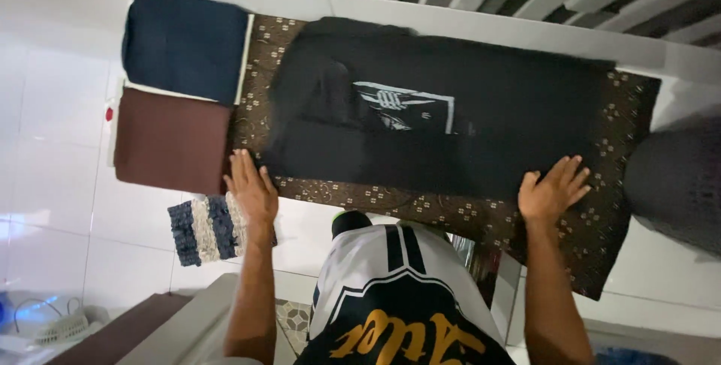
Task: The person takes a black t-shirt from a laundry basket, lays it flat on a patterned surface, and folds it neatly by hand. The folded shirt is then placed on top of a stack of other folded clothes.
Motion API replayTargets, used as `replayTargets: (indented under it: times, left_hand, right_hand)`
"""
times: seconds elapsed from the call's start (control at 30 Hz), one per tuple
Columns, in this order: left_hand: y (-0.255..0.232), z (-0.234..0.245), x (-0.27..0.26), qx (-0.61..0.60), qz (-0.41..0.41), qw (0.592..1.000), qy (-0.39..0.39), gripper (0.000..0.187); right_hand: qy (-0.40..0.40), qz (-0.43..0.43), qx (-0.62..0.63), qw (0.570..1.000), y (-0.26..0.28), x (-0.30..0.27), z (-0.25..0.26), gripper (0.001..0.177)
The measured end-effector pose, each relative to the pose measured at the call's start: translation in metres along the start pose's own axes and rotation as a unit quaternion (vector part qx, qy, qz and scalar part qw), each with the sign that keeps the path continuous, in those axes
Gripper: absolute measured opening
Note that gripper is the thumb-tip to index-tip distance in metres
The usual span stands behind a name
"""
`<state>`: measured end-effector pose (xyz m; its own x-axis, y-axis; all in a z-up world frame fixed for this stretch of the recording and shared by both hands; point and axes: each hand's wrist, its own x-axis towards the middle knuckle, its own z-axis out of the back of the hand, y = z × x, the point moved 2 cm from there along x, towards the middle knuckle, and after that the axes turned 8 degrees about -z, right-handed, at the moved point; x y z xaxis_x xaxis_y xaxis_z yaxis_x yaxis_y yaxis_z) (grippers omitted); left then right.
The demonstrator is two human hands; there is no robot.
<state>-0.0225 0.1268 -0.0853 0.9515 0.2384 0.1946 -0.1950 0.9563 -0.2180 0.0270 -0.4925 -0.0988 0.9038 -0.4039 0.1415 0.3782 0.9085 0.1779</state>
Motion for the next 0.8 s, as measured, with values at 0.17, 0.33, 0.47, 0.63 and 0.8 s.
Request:
replayTargets:
  times: [0.17,0.33,0.47,0.63,0.8]
  left_hand:
    - [-0.033,0.007,-0.006,-0.003,-0.059,0.994,-0.096,0.045]
    - [-0.045,0.011,0.003,-0.002,-0.059,0.991,-0.120,0.037]
    - [-0.023,0.009,0.013,0.017,-0.006,0.996,-0.087,0.044]
    - [0.000,0.013,0.025,0.013,-0.009,1.000,-0.024,0.031]
    - [0.015,0.016,0.036,-0.062,-0.039,0.997,0.014,0.018]
  right_hand:
    - [-0.042,0.045,0.065,0.996,0.145,-0.032,0.023,0.060]
    - [0.017,0.306,0.248,0.919,0.310,-0.063,0.018,0.052]
    - [0.077,0.256,0.265,0.927,0.386,-0.045,0.005,0.058]
    - [0.144,0.152,0.080,0.975,0.424,-0.022,-0.039,0.092]
    - [0.190,0.037,0.148,0.970,0.389,0.030,-0.133,0.038]
